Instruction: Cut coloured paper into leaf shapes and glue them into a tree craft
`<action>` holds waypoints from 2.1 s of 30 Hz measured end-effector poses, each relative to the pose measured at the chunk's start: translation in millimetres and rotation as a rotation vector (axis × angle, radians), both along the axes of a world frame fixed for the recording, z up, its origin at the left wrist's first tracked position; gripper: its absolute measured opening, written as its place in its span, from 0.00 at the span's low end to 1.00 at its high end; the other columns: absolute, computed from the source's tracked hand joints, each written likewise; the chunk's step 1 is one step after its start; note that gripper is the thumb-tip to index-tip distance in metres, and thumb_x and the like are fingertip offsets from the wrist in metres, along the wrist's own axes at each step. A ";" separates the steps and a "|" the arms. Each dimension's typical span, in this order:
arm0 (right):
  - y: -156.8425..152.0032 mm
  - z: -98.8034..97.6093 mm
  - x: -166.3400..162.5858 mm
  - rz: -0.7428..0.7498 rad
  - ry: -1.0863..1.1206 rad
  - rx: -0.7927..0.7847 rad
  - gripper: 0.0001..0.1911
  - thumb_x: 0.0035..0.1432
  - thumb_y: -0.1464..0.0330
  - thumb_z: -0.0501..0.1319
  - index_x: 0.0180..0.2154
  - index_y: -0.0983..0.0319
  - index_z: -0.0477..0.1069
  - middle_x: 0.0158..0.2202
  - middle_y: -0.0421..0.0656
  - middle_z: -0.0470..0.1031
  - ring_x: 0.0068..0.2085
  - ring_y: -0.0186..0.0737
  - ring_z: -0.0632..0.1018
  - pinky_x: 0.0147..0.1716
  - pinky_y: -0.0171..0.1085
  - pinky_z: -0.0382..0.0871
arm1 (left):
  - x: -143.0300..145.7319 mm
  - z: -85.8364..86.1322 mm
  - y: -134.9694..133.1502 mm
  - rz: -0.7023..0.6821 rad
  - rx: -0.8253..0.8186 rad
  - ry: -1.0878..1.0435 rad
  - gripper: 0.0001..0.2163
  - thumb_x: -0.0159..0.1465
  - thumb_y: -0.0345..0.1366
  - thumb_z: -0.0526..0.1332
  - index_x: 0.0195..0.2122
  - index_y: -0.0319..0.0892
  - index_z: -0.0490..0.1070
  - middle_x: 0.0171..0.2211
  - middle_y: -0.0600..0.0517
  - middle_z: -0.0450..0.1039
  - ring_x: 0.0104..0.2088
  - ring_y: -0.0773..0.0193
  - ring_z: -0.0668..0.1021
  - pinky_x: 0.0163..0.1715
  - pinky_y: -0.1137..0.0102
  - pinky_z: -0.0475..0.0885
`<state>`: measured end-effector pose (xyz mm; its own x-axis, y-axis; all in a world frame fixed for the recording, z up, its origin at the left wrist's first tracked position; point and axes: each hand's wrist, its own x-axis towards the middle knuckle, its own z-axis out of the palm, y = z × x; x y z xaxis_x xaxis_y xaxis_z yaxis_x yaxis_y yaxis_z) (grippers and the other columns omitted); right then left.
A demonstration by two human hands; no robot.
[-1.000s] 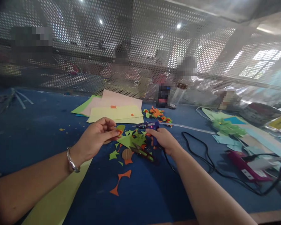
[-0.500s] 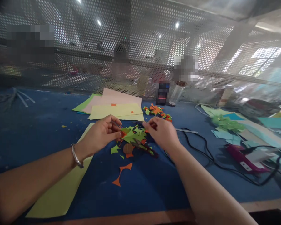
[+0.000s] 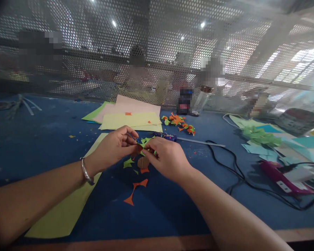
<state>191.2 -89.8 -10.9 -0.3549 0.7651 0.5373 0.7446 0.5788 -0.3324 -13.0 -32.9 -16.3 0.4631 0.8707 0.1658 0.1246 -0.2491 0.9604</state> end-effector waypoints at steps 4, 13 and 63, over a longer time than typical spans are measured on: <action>-0.4 -2.2 -0.5 0.013 -0.016 0.036 0.06 0.65 0.70 0.60 0.36 0.62 0.76 0.31 0.41 0.76 0.30 0.33 0.74 0.31 0.33 0.64 | 2.3 1.5 -2.9 0.010 -0.058 -0.086 0.15 0.57 0.34 0.70 0.42 0.43 0.67 0.28 0.54 0.76 0.30 0.63 0.79 0.33 0.68 0.73; 0.2 -3.4 1.1 -0.006 -0.019 0.124 0.07 0.65 0.71 0.60 0.36 0.63 0.76 0.30 0.42 0.76 0.29 0.34 0.74 0.32 0.33 0.64 | 6.0 15.9 -14.0 0.002 -0.228 -0.182 0.06 0.59 0.34 0.67 0.36 0.38 0.76 0.32 0.50 0.78 0.33 0.66 0.79 0.41 0.67 0.75; -4.2 -0.2 0.2 -0.048 0.067 0.040 0.07 0.64 0.66 0.62 0.37 0.62 0.76 0.30 0.40 0.75 0.26 0.31 0.71 0.29 0.33 0.63 | 3.9 8.1 -3.0 -0.091 -0.226 -0.271 0.13 0.54 0.37 0.75 0.37 0.39 0.77 0.35 0.51 0.77 0.36 0.66 0.77 0.41 0.68 0.71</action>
<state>191.4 -94.0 -11.1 -0.2802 0.7578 0.5893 0.7489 0.5566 -0.3596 -9.1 -35.8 -8.2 0.5062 0.8564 0.1012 -0.1546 -0.0253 0.9877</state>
